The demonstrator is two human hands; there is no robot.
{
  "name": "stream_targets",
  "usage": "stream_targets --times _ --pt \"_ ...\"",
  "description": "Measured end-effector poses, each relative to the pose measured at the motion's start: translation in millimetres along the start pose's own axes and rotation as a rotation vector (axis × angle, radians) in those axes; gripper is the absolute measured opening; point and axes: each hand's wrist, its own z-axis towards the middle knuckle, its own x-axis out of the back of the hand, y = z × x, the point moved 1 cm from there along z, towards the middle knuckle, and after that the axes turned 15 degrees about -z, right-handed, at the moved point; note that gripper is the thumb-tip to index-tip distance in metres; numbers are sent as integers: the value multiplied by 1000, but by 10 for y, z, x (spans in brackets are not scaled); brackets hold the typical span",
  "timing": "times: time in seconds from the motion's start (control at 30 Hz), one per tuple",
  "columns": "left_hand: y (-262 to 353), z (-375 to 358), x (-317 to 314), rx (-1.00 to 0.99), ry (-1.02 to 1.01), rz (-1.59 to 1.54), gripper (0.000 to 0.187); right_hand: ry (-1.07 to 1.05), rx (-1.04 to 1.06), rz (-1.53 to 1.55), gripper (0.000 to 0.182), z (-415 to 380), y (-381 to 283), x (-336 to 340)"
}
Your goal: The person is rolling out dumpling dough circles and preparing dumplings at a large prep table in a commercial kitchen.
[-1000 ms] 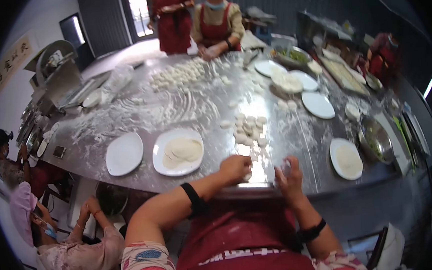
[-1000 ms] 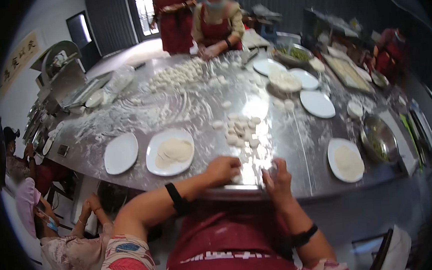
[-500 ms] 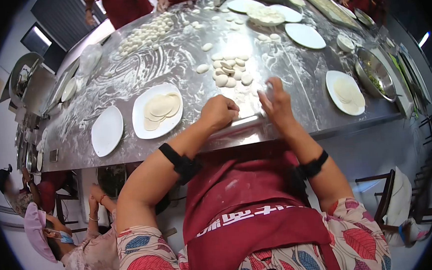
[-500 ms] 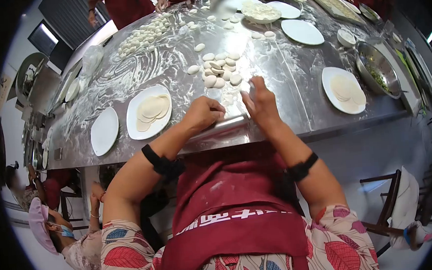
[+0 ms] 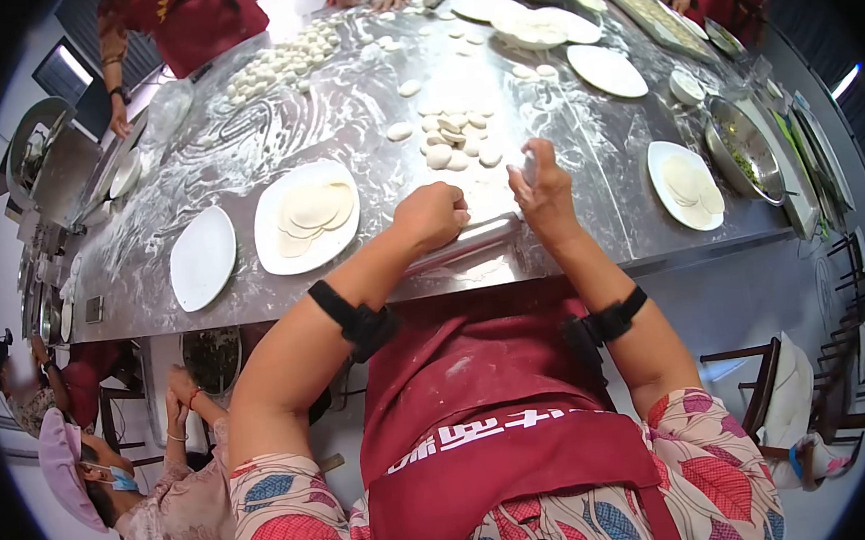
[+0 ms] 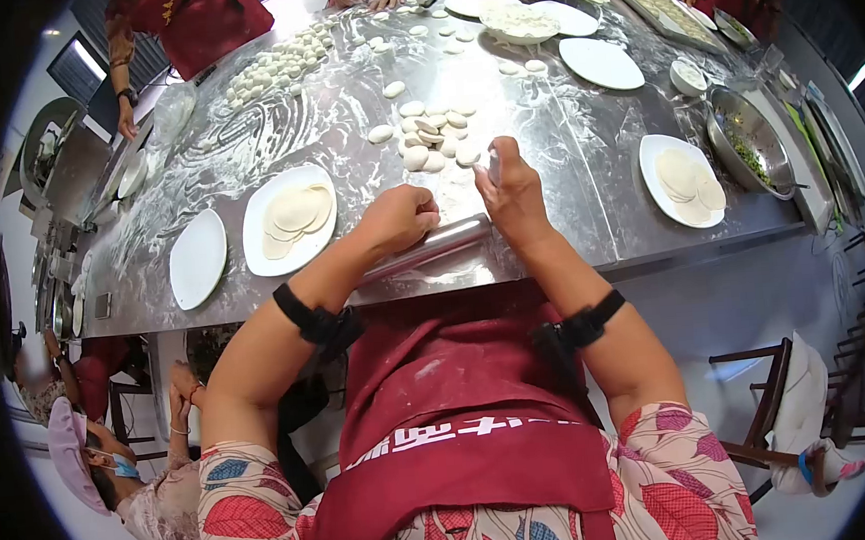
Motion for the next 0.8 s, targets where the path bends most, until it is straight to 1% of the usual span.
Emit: stream_targets --times 0.03,0.07,0.1,0.13,0.17,0.2,0.23,0.3,0.33,0.37,0.43,0.47,0.5,0.57,0.63,0.73,0.77,0.8 --pt "37 25 15 -10 15 39 13 15 17 -13 35 7 -4 0" --pt "-32 107 5 -12 -59 -10 14 29 36 -26 35 -5 -4 15" --pt "-33 103 26 -33 -71 3 14 39 57 -43 35 -30 2 43" --pt "-36 97 41 -54 -81 11 14 84 134 -101 34 -130 -20 150" --pt "-49 93 45 -72 -92 20 13 112 164 -100 33 -244 -40 247" --pt "-115 96 47 -108 -79 -27 15 -23 -15 31 33 -378 -80 344" --pt "-117 97 68 -82 -100 -57 15 -160 -201 162 33 -469 -98 388" --pt "-104 45 63 -16 -179 -109 16 -42 -5 50 33 -334 -55 271" --pt "-41 7 87 -71 -164 -63 15 26 85 -9 33 -227 -11 205" --pt "-22 34 88 -68 -144 6 15 -10 38 8 33 -93 15 94" --pt "15 79 96 -67 -93 139 15 -22 36 -7 34 82 10 -57" --pt "-26 108 64 -64 -97 158 16 47 106 -56 36 60 -2 -25" --pt "-26 125 56 -68 -179 132 16 74 114 -62 36 -2 -17 41" --pt "-95 131 27 -166 -162 124 16 106 144 -75 37 -259 -15 230" --pt "-105 151 99 -150 -125 29 15 -54 -55 15 38 -555 -64 431" --pt "-134 160 172 -98 -109 -192 16 -64 -99 96 37 -734 -52 479" --pt "-138 151 171 -78 -108 -279 16 -47 -60 73 36 -697 -33 447" --pt "-136 113 138 -66 -126 -237 16 -29 -19 50 36 -573 8 368"
